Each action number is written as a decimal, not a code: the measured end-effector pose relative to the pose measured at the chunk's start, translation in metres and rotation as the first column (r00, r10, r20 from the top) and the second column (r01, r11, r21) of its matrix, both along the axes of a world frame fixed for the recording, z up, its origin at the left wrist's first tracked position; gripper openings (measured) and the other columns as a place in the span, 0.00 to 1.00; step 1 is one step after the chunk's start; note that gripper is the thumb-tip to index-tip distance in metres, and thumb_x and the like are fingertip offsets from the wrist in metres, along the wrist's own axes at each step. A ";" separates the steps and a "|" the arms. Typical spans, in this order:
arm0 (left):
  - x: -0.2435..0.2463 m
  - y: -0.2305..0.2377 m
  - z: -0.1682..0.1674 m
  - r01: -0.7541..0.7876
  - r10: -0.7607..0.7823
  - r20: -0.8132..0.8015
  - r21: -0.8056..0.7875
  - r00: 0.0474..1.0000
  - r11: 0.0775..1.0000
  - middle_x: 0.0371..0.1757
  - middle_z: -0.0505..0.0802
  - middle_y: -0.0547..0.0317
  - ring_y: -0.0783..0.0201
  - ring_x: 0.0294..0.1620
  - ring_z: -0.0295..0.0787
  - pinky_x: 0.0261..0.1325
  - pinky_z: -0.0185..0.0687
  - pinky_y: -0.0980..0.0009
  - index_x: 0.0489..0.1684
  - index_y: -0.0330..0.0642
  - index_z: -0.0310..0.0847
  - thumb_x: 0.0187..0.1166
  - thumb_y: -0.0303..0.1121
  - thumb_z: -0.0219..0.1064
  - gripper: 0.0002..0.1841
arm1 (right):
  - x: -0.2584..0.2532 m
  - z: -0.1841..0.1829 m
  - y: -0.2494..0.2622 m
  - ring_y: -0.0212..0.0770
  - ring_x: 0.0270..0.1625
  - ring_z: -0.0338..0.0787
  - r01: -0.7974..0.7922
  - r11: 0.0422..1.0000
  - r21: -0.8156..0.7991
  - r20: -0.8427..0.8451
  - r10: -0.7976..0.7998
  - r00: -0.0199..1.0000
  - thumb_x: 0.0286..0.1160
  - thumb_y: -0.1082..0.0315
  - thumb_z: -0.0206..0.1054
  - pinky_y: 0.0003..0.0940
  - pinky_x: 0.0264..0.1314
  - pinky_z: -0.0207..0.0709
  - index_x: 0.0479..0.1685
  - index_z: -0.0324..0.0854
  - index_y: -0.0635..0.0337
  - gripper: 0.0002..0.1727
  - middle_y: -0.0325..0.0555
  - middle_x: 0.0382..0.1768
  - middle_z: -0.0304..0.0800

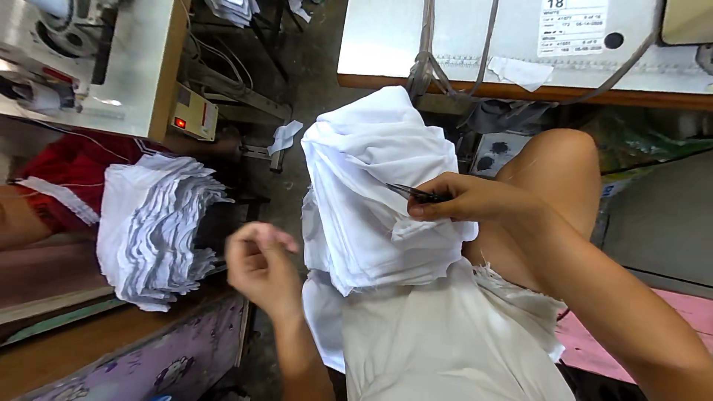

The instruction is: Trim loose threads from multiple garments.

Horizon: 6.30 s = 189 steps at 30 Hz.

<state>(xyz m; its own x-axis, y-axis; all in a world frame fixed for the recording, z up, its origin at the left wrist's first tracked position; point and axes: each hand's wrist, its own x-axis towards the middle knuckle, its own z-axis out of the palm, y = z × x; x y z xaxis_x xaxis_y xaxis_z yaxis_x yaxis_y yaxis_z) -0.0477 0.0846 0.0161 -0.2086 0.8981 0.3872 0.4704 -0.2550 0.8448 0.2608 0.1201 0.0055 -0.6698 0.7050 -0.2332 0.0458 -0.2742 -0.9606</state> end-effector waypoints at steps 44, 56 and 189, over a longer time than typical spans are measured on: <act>0.083 -0.039 0.002 0.436 -0.370 0.279 -0.232 0.886 0.869 0.42 0.92 0.61 0.77 0.41 0.90 0.48 0.88 0.80 0.44 0.28 0.84 0.85 0.25 0.58 0.09 | -0.008 0.002 -0.021 0.09 0.24 0.70 0.169 0.967 0.188 0.058 -0.183 0.981 0.78 0.63 0.70 0.08 0.27 0.62 0.36 0.88 0.55 0.07 0.19 0.22 0.78; 0.105 -0.044 -0.011 0.297 -0.290 0.079 -0.104 0.954 0.949 0.41 0.94 0.46 0.75 0.37 0.90 0.44 0.87 0.84 0.35 0.26 0.91 0.72 0.23 0.74 0.06 | -0.008 -0.011 -0.031 0.07 0.26 0.69 0.141 0.952 0.273 0.090 -0.171 0.981 0.78 0.62 0.69 0.06 0.28 0.61 0.38 0.88 0.57 0.09 0.20 0.25 0.79; 0.061 -0.045 -0.003 0.344 -0.337 -0.376 -0.051 0.863 0.938 0.14 0.74 0.58 0.74 0.17 0.71 0.22 0.62 0.84 0.12 0.38 0.67 0.61 0.25 0.67 0.12 | -0.032 -0.016 -0.091 0.32 0.30 0.83 0.272 0.632 0.725 0.107 -0.494 0.863 0.68 0.69 0.69 0.21 0.33 0.75 0.41 0.88 0.64 0.09 0.46 0.30 0.89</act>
